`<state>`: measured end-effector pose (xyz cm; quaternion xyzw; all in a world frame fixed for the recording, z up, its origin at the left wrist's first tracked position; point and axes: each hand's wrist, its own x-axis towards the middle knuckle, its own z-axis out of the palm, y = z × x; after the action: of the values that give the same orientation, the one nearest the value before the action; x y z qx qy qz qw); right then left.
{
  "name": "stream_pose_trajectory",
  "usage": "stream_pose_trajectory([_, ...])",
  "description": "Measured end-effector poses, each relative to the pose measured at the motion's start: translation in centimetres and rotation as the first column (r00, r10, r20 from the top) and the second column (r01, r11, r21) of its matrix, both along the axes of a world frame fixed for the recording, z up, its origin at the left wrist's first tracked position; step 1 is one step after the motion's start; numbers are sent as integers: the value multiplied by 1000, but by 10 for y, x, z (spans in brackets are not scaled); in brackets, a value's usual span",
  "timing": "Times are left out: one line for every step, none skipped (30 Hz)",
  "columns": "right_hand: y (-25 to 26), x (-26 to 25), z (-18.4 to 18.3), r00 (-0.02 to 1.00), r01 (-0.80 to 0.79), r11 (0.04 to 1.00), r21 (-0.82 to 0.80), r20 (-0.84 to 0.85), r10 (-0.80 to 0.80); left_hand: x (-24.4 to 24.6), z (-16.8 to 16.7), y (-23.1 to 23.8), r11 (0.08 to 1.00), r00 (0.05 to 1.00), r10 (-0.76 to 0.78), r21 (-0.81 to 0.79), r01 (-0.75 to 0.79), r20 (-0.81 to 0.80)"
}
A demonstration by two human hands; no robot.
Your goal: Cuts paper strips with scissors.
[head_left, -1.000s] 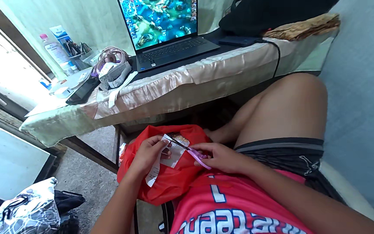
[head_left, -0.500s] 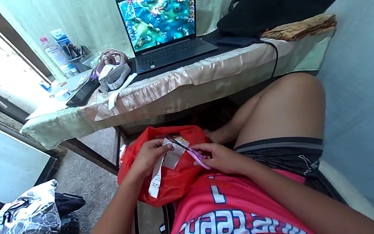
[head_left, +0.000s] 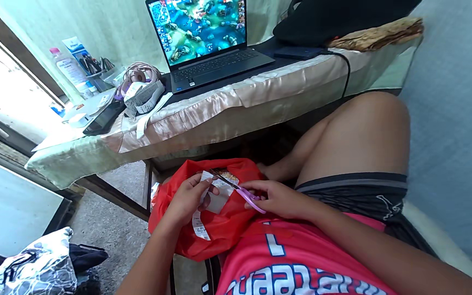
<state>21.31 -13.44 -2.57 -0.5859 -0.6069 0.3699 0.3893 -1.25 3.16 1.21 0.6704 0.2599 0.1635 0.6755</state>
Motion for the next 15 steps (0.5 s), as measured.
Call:
stream_pose_trajectory([0,0,0,1000,0,1000,-5,2,0,0,0,-1,1000,1000,5,-11,-5,-1])
stream_pose_trajectory([0,0,0,1000,0,1000,-11,3,0,-1,0,-1,1000,1000,13,-23,-13,0])
stream_pose_trajectory([0,0,0,1000,0,1000,-18,6,0,-1,0,-1,999,1000,21,-29,-21,-6])
stream_pose_trajectory([0,0,0,1000,-1,1000,-23,8,1,0,-1,-1,999,1000,25,-27,-25,-14])
stream_pose_trajectory([0,0,0,1000,-3,1000,-25,6,3,0,-1,0,1000,999,21,-16,-21,-24])
stream_pose_trajectory([0,0,0,1000,-4,1000,-22,1,4,0,-1,0,1000,999,6,3,-6,-36])
stream_pose_trajectory([1,0,0,1000,-5,1000,-20,-4,5,-1,-1,0,1000,998,-19,20,21,-54])
stream_pose_trajectory([1,0,0,1000,-7,1000,-19,-8,7,-1,0,-1,998,996,-48,29,50,-75])
stream_pose_trajectory([1,0,0,1000,-9,1000,-17,-11,9,-1,1,-2,997,992,-72,30,75,-101])
stream_pose_trajectory([1,0,0,1000,-9,1000,-19,-12,9,-2,1,-3,996,988,-87,25,91,-125])
stream_pose_trajectory([1,0,0,1000,-9,1000,-20,-14,9,-2,0,-4,994,984,-102,20,106,-148])
stream_pose_trajectory([1,0,0,1000,-7,1000,-24,-14,7,-2,-1,-4,993,980,-113,17,117,-163])
stream_pose_trajectory([0,-1,0,1000,-6,1000,-28,-13,5,-2,-2,-4,991,978,-125,20,130,-170])
stream_pose_trajectory([0,-1,0,1000,-4,1000,-29,-11,4,-2,-3,-4,989,975,-137,26,144,-175])
stream_pose_trajectory([0,0,0,1000,-4,1000,-27,-7,4,-2,-5,-3,987,973,-150,32,158,-178])
